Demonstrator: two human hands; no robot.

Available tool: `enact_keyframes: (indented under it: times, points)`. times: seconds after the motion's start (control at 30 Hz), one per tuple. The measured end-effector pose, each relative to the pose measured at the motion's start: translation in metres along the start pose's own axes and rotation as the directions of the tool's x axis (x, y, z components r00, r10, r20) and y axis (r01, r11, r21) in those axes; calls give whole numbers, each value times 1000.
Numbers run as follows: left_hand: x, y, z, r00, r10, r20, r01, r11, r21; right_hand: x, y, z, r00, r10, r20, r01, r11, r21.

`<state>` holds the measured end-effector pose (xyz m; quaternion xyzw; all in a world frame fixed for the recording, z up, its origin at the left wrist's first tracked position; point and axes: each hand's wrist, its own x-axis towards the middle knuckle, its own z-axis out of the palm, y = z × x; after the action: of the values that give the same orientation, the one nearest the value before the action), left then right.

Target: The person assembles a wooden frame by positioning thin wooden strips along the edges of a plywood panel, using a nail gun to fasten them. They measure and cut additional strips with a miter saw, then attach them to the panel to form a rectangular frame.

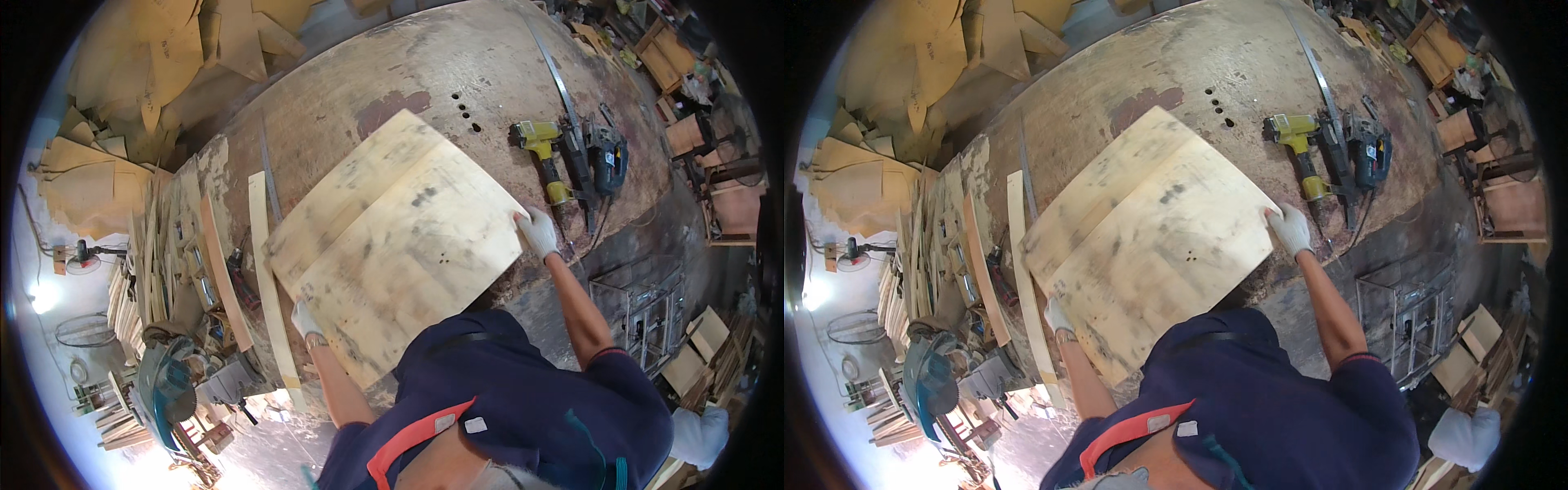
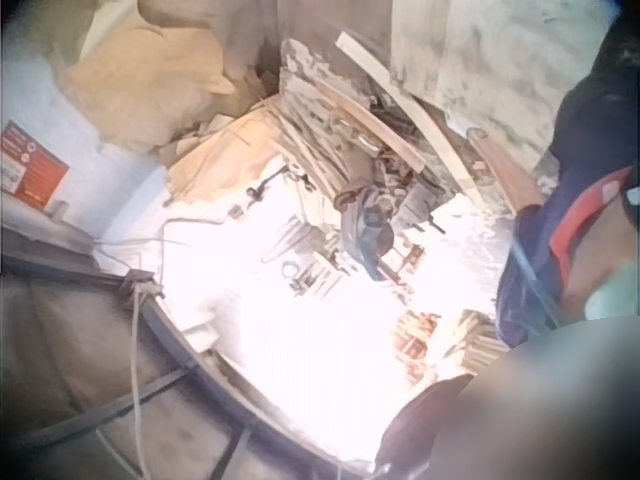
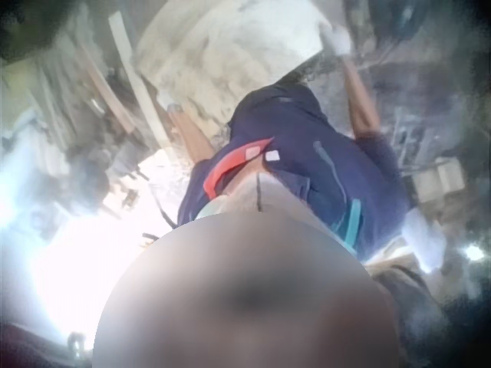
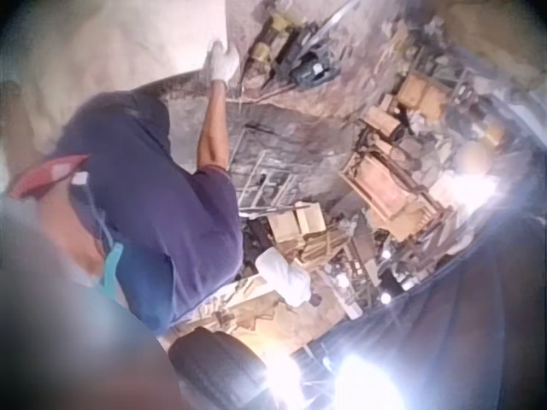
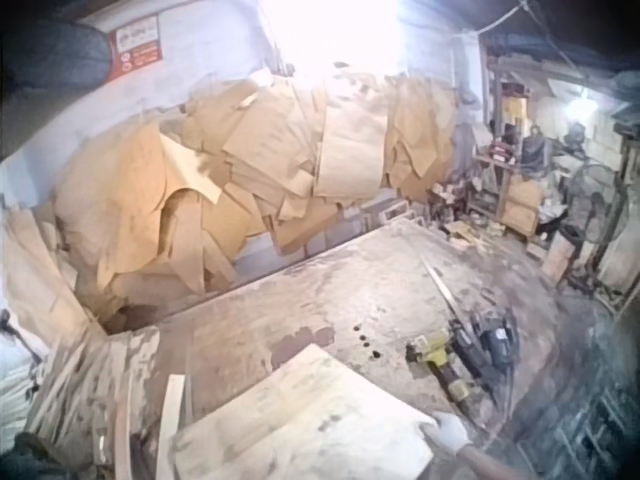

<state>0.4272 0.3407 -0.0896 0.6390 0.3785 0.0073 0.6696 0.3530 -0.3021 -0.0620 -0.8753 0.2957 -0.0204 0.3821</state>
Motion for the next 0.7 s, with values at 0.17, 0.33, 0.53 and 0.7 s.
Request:
enact_keyframes:
  times: [0.17, 0.33, 0.53, 0.7]
  points:
    - [-33, 4, -53, 992, -63, -112, 39, 977, -208, 86, -94, 39, 966, -87, 245, 106, 992, -65]
    - [-42, 13, -64, 994, -76, -81, 52, 963, -266, 181, -185, 88, 899, -286, 332, 320, 946, -51]
    - [-80, 51, 50, 986, -163, -46, 132, 910, -392, 185, -271, 94, 894, -440, -87, 446, 893, 61]
    - [-107, 33, 139, 927, -207, 313, 342, 810, -476, 108, -239, 54, 884, -457, -98, 465, 882, 76]
